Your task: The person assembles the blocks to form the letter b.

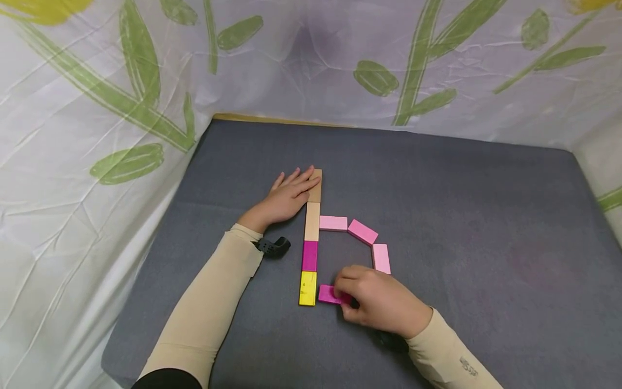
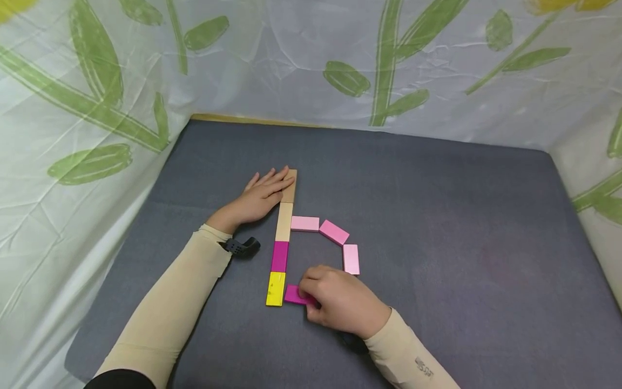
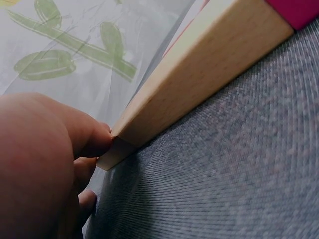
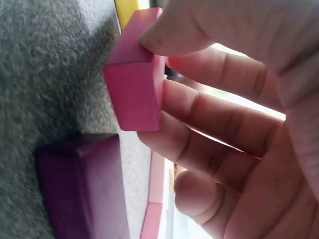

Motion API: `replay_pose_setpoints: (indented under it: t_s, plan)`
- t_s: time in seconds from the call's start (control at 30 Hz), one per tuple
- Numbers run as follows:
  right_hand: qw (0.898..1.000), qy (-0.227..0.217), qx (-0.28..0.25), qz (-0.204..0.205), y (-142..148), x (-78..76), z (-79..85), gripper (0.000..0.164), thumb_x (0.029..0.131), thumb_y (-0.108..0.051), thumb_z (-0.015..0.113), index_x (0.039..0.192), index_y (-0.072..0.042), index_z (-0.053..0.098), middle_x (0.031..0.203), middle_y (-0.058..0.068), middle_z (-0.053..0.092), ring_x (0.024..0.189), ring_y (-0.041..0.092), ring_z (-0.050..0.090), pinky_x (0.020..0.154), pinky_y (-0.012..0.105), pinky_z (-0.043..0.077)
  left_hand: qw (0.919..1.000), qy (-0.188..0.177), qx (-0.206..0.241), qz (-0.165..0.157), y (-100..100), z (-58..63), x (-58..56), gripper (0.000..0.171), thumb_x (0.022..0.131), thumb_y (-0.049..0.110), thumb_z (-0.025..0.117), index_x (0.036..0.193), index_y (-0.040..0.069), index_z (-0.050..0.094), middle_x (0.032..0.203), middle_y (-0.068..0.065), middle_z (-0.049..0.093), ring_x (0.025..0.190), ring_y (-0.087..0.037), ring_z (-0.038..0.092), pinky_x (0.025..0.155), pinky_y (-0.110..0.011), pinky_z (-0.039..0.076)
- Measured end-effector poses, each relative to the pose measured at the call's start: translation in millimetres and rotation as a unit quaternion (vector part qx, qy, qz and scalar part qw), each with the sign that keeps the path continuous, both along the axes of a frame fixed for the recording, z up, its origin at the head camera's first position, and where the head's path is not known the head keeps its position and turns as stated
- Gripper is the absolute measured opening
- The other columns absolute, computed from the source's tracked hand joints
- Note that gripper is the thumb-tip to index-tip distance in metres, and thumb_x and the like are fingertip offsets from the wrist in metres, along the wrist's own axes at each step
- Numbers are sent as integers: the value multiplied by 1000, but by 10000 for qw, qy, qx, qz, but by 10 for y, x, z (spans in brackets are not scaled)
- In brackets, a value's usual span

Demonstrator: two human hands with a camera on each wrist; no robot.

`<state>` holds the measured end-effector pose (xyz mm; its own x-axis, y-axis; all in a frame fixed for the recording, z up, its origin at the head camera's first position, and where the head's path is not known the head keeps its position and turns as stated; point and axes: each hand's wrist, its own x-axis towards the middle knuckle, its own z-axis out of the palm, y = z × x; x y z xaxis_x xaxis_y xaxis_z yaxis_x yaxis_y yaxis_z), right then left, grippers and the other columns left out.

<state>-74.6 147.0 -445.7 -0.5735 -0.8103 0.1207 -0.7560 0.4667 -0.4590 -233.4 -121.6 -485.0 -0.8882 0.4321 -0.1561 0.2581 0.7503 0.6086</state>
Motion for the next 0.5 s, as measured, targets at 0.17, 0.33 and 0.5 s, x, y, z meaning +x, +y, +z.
replay_pose_setpoints:
  t_s: [0.17,0.33,0.5]
  plan:
    - [9997,-102,196,102,-36,9,-18,17,79,-5,77,87,-17,69,89,-8,61,84,8,55,76,22,53,10000,-16,-1,2,-5,14,-4,51,115,30,35,166,26,34,176,6,14,164,-24,5,129,-48,-11]
    - [9994,-75,301,130,-51,13,-37,17,80,-6,78,89,-17,69,90,-7,62,85,9,56,78,24,53,10000,-26,-10,-3,-5,7,0,51,115,30,34,166,26,34,176,7,13,164,-24,5,129,-48,-11]
    - [9992,-46,368,124,-62,15,-43,17,81,-6,79,91,-16,70,96,-5,67,89,10,59,81,26,55,10000,-4,15,6,-5,-2,-3,51,115,30,35,166,26,35,176,6,14,164,-24,6,129,-48,-11]
